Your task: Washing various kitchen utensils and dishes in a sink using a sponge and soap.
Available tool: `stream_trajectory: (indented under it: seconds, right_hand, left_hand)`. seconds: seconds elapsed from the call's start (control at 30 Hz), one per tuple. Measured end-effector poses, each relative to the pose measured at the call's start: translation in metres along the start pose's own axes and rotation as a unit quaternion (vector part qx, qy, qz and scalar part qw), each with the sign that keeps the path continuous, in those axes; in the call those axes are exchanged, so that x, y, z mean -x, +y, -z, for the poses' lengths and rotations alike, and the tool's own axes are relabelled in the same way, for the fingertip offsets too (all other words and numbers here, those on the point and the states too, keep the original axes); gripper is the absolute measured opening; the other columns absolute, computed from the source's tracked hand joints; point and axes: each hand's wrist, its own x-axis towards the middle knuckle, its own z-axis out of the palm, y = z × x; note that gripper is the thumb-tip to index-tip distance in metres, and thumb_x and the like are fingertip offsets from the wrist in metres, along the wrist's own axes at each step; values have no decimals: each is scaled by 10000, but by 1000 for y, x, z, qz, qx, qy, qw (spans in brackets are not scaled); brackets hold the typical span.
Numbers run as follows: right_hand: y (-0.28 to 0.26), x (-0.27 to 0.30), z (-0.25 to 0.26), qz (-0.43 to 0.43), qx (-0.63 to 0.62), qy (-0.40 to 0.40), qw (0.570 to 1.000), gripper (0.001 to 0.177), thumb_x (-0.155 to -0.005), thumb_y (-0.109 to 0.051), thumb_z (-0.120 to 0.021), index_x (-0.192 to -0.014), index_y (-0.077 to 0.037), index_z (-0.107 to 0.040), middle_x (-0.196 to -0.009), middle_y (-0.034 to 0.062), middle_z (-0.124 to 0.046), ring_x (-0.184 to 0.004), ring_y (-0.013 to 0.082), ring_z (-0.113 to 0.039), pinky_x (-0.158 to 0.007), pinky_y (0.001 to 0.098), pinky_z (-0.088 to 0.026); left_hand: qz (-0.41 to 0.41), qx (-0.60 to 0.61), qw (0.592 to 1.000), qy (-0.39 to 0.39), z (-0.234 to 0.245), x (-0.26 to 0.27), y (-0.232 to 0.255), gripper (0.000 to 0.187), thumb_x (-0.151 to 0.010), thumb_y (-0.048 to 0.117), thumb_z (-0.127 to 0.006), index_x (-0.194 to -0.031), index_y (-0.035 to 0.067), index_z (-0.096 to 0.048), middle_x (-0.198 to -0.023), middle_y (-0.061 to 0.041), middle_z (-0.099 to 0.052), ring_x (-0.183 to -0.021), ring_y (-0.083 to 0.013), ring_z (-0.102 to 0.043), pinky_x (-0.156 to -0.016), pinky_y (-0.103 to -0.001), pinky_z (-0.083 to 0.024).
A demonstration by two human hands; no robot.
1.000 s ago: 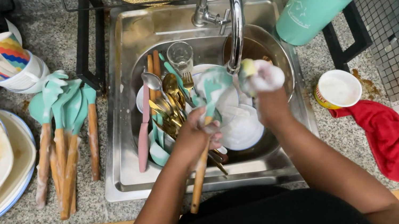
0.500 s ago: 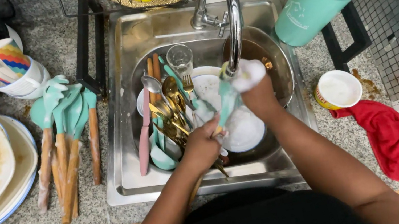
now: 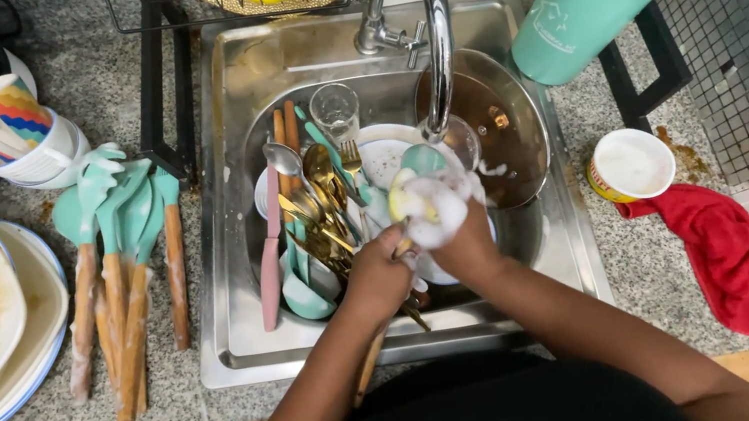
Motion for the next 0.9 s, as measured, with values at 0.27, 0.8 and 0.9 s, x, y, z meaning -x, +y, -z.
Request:
stream_trajectory:
  seconds: [0.27, 0.8, 0.9]
  right_hand:
    - [77, -46, 7, -126, -91, 57, 986, 304, -879, -58, -696, -1171, 20, -665, -1070, 192, -657, -1029, 326, -632, -910, 430, -520]
    - [28, 8, -16, 46, 26, -72, 996, 489, -669, -141, -803, -1147, -136, -698, -1069, 148, -551, -1046, 370, -537, -930, 460, -450]
    - [18, -21, -7, 70, -6, -25, 997, 461, -755, -117, -778, -1199, -88, -656, -1100, 153, -574, -1086, 384, -535, -987, 482, -433]
  left_hand:
    - [-5, -67, 998, -15, 10, 23, 49, 577, -896, 118, -663, -1462, 174, -564, -957, -58, -758, -740, -115, -669, -699, -284, -559]
    - [93, 256, 961, -40, 20, -5, -1, 445, -928, -8, -576, -1360, 4, -681, -808, -25, -615, -542, -76, -492, -445, -257, -372]
    - [119, 203, 972, 7, 23, 5, 49, 410, -976, 83, -595, -1386, 88, -592, -1079, 201, -682, -521, -68, -442, -449, -251, -373]
